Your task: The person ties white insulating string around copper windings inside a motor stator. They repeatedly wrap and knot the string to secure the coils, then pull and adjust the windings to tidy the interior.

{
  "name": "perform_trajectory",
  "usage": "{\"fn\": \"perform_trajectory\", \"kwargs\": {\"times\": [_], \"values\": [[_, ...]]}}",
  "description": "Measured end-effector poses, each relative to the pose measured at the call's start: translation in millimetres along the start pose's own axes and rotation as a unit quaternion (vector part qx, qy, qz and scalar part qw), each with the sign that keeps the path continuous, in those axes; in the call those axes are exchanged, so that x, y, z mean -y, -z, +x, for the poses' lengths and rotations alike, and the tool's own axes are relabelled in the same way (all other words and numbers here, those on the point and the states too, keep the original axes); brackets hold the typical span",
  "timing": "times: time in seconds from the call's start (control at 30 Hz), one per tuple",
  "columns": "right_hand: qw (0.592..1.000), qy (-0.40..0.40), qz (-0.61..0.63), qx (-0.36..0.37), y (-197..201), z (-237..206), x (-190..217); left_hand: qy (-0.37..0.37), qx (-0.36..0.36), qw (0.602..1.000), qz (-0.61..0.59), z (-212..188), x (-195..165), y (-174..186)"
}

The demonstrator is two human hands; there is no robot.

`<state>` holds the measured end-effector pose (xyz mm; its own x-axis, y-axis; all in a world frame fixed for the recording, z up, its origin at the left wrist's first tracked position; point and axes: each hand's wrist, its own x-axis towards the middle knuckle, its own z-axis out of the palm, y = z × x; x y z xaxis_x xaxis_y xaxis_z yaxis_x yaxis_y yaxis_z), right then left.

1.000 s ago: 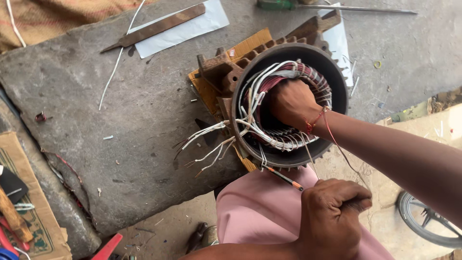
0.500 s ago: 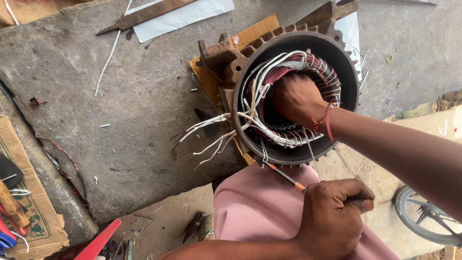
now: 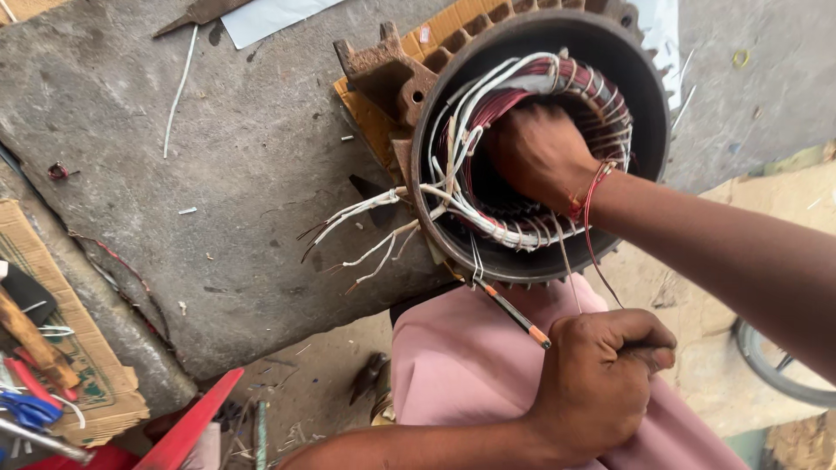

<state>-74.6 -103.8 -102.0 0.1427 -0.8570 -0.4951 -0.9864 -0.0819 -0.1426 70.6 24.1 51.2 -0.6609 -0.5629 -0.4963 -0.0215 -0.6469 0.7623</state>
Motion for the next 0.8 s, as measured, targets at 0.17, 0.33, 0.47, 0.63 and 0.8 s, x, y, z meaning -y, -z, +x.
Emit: {"fn": "perform_trajectory", "kwargs": {"times": [0.17, 0.33, 0.47, 0.63, 0.8], "values": [[0.992, -0.059, 0.104, -0.028, 11.4, -8.1, 5.9, 0.028, -0.016, 0.999, 0.005, -9.7, -9.2, 2.8], [0.994, -0.036, 0.088, -0.049, 29.8, -21.9, 8.1, -0.028, -0.015, 0.999, 0.028, -21.5, -27.4, -12.3], [0.988, -0.059, 0.119, -0.073, 33.7, -28.1, 4.8, 0.014, -0.012, 0.999, 0.049, -24.9, -33.2, -18.8], [0.963, -0.099, 0.21, -0.138, 35.6, -32.8, 5.8, -0.008, -0.015, 0.999, 0.031, -27.4, -41.2, -22.7], [0.902, -0.164, 0.377, -0.129, 47.6, -29.3, 2.0, -0.036, -0.019, 0.999, 0.006, -22.7, -73.1, -27.0]]}}
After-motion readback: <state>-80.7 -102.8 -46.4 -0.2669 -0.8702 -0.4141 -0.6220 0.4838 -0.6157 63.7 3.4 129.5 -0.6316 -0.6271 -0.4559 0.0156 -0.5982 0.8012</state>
